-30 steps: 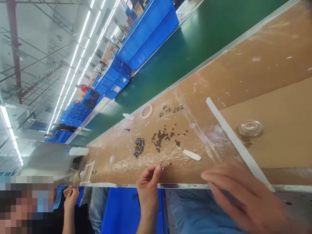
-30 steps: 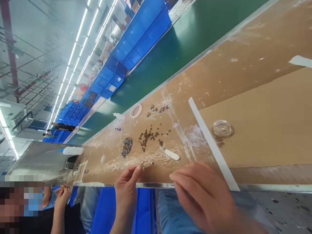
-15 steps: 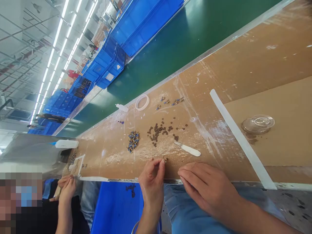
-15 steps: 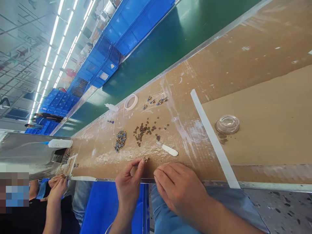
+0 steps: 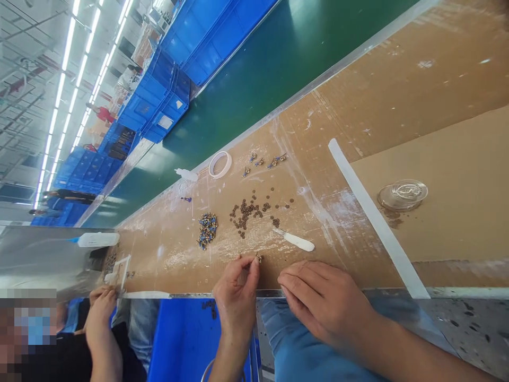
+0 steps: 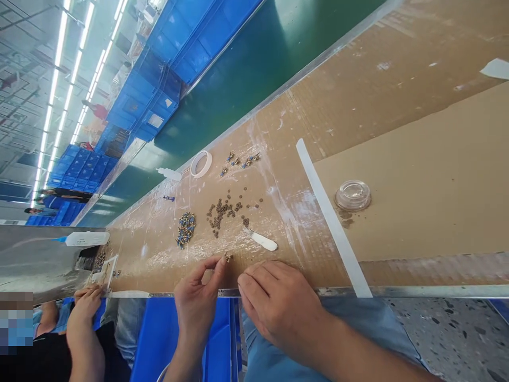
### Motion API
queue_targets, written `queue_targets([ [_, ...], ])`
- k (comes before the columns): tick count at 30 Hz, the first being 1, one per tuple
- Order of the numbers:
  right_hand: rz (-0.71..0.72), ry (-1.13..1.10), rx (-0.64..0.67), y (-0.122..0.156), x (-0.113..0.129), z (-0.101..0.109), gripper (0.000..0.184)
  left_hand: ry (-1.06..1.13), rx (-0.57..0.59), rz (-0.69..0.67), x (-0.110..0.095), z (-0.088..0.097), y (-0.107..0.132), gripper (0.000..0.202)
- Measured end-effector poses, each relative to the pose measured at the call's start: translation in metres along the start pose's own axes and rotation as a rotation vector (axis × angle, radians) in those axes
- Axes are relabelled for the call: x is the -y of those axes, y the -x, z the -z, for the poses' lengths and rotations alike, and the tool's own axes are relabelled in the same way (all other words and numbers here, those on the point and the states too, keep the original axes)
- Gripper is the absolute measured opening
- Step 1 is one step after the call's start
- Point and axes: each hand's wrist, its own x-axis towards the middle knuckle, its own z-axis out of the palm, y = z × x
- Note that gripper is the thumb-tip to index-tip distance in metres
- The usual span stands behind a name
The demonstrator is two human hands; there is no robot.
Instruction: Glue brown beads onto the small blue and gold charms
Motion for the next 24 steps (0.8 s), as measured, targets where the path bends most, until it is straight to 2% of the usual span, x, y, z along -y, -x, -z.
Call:
queue_targets([
  [16, -0.01, 0.011, -0.013, -0.0059, 0.0016, 0.0043, 0.022, -0.033, 0.016, -0.068, -0.0013, -0.0021, -0.0023, 0.006],
  [24, -0.008, 0.01, -0.014, -0.0053, 0.0015, 0.0035, 0.018, -0.178, 0.113, -0.224, -0.0026, 0.0013, -0.0087, 0.011],
])
